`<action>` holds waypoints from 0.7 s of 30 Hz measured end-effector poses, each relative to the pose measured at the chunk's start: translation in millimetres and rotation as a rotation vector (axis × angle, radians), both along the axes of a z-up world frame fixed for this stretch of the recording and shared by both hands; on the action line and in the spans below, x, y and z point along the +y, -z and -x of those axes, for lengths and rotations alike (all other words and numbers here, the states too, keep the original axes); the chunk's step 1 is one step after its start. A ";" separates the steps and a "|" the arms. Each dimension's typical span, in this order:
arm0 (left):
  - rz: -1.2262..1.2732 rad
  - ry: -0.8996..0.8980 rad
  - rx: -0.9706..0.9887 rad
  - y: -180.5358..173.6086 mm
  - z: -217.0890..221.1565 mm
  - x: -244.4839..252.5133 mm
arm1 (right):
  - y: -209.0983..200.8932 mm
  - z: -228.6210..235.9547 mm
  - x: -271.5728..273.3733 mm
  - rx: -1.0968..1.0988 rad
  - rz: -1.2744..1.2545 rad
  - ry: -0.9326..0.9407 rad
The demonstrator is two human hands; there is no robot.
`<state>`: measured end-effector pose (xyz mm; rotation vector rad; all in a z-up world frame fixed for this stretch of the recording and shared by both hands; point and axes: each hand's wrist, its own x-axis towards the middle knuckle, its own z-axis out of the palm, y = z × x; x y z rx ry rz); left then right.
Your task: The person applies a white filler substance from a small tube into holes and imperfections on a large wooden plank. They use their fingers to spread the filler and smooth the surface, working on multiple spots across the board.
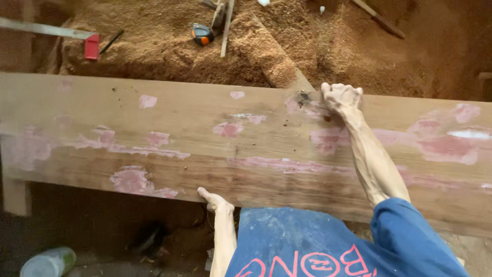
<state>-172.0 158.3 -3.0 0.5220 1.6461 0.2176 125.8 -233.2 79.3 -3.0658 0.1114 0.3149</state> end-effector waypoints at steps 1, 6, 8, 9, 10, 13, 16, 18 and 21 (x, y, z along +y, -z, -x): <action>0.034 -0.039 -0.080 2.5 0.6 1.2 | -1.8 5.7 -3.8 -0.112 0.073 -0.070; 0.072 -0.070 -0.098 -5.5 11.0 6.6 | -20.8 38.3 -18.7 -0.673 0.317 -0.276; 0.095 -0.077 -0.129 -13.8 14.3 6.7 | -32.5 44.8 -24.7 -0.688 0.300 -0.156; 0.103 -0.075 -0.127 -18.6 20.0 5.6 | -37.0 53.8 -28.1 -0.696 0.270 -0.155; 0.117 -0.059 -0.126 -24.8 21.7 6.6 | -44.5 61.3 -31.1 -0.722 0.257 -0.154; 0.157 -0.097 -0.158 -38.2 26.8 10.8 | -66.7 79.4 -36.5 -0.815 0.211 -0.172; 0.091 -0.049 -0.113 -45.1 28.5 16.5 | -93.2 92.9 -38.0 -0.837 0.106 -0.189; 0.040 -0.042 -0.068 -45.2 24.0 19.9 | -112.7 96.2 -35.5 -0.837 0.035 -0.204; 0.024 -0.062 -0.122 -46.8 7.2 33.2 | -147.8 104.5 -21.5 -0.920 0.039 -0.258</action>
